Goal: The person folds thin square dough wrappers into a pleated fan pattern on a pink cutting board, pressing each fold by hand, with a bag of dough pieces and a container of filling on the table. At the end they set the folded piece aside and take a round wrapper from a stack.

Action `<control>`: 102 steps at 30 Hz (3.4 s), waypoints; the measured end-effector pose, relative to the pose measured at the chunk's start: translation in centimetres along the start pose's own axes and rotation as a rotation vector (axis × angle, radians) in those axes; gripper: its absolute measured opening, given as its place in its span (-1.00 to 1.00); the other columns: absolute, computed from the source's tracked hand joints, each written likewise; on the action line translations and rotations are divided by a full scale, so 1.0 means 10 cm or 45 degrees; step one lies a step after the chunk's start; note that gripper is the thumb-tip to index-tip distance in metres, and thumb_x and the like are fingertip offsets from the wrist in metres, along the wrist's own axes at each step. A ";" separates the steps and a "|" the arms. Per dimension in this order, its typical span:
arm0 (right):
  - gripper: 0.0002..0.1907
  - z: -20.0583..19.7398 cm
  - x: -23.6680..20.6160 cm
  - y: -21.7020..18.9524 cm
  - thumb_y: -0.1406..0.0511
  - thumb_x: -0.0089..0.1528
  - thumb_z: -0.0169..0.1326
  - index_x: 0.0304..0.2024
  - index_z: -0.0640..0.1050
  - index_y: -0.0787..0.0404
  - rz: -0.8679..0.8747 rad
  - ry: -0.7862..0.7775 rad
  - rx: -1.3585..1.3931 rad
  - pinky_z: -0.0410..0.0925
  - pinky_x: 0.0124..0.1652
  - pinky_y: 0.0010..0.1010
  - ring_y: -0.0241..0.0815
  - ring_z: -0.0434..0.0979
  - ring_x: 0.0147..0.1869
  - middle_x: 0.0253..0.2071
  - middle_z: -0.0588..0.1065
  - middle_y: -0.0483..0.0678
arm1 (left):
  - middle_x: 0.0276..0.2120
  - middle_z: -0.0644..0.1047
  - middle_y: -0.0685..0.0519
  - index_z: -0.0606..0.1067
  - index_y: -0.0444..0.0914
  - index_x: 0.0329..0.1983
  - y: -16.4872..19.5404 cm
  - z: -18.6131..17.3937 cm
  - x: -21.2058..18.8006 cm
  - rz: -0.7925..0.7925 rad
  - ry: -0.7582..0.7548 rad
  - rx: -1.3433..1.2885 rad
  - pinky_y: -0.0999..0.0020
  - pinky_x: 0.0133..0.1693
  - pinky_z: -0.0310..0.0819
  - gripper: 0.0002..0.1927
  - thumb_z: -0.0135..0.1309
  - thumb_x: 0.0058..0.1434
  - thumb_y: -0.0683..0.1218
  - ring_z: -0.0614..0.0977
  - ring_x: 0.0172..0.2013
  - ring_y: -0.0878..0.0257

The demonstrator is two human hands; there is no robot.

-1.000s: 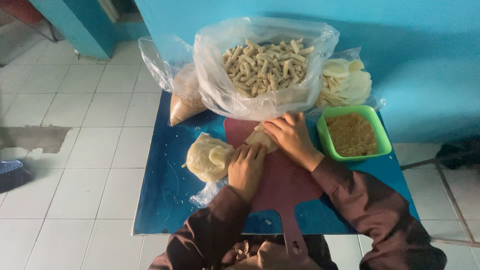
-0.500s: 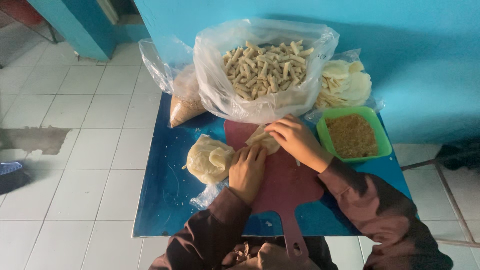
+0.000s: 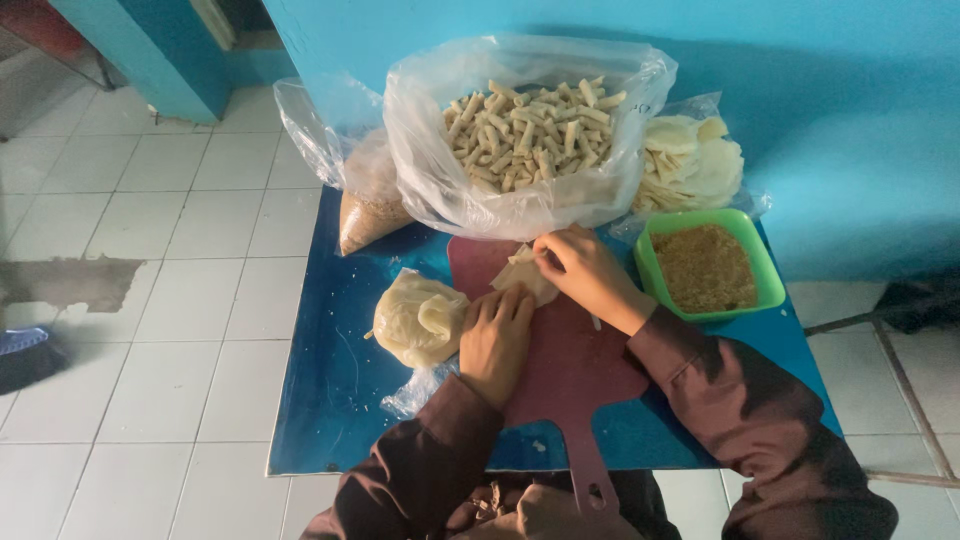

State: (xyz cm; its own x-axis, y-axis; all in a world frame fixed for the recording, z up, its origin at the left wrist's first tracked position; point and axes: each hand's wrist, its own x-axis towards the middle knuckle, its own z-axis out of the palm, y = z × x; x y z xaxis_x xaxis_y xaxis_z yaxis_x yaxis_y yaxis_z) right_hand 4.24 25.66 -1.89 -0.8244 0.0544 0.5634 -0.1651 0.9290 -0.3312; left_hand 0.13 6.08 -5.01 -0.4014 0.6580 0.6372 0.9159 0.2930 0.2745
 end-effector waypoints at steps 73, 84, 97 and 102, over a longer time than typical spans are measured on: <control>-0.94 -1.41 -0.08 0.19 0.32 0.17 0.24 -0.34 0.63 0.18 0.076 -0.165 -0.270 0.35 -0.12 -0.23 0.01 0.50 -0.29 -0.35 0.62 -0.06 | -0.26 0.45 0.04 0.44 -0.21 -0.21 0.00 -0.03 0.11 -0.320 -0.075 0.616 0.27 -0.16 0.40 -0.86 0.06 0.17 -0.13 0.57 -0.19 0.17; -0.87 -0.05 0.07 -0.18 0.30 0.15 0.25 -0.29 0.61 0.20 -0.076 -0.254 0.052 0.34 -0.05 -0.22 0.00 0.48 -0.09 -0.29 0.59 -0.07 | -0.35 0.46 0.06 0.37 -0.17 -0.29 -0.06 0.01 0.15 -0.298 0.026 0.368 0.20 -0.33 0.47 -0.87 0.09 0.18 -0.13 0.61 -0.30 0.15; -0.73 -0.01 -0.16 -0.19 0.30 0.10 0.24 -0.13 0.65 0.15 -0.189 -0.099 -0.067 0.28 0.07 -0.12 0.04 0.45 0.10 -0.09 0.57 -0.03 | -0.30 0.50 -0.01 0.38 -0.22 -0.19 -0.03 -0.10 0.24 -0.318 0.041 -0.058 0.08 -0.35 0.50 -0.86 0.06 0.30 -0.09 0.60 -0.26 0.02; -0.84 -0.04 -0.16 -0.21 0.29 0.15 0.25 -0.21 0.65 0.12 -0.191 -0.055 -0.180 0.30 0.03 -0.14 -0.05 0.48 0.03 -0.19 0.55 -0.10 | -0.28 0.50 -0.05 0.38 -0.25 -0.16 -0.06 -0.10 0.27 -0.281 0.071 -0.127 0.03 -0.25 0.47 -0.87 0.05 0.31 -0.12 0.57 -0.22 -0.07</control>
State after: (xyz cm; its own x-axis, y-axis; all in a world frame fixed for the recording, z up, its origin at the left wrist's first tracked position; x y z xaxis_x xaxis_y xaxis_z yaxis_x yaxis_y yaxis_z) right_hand 6.09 23.74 -1.79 -0.8192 -0.1012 0.5645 -0.2126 0.9678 -0.1350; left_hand -1.45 7.00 -2.78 -0.5935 0.5452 0.5920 0.8031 0.3538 0.4794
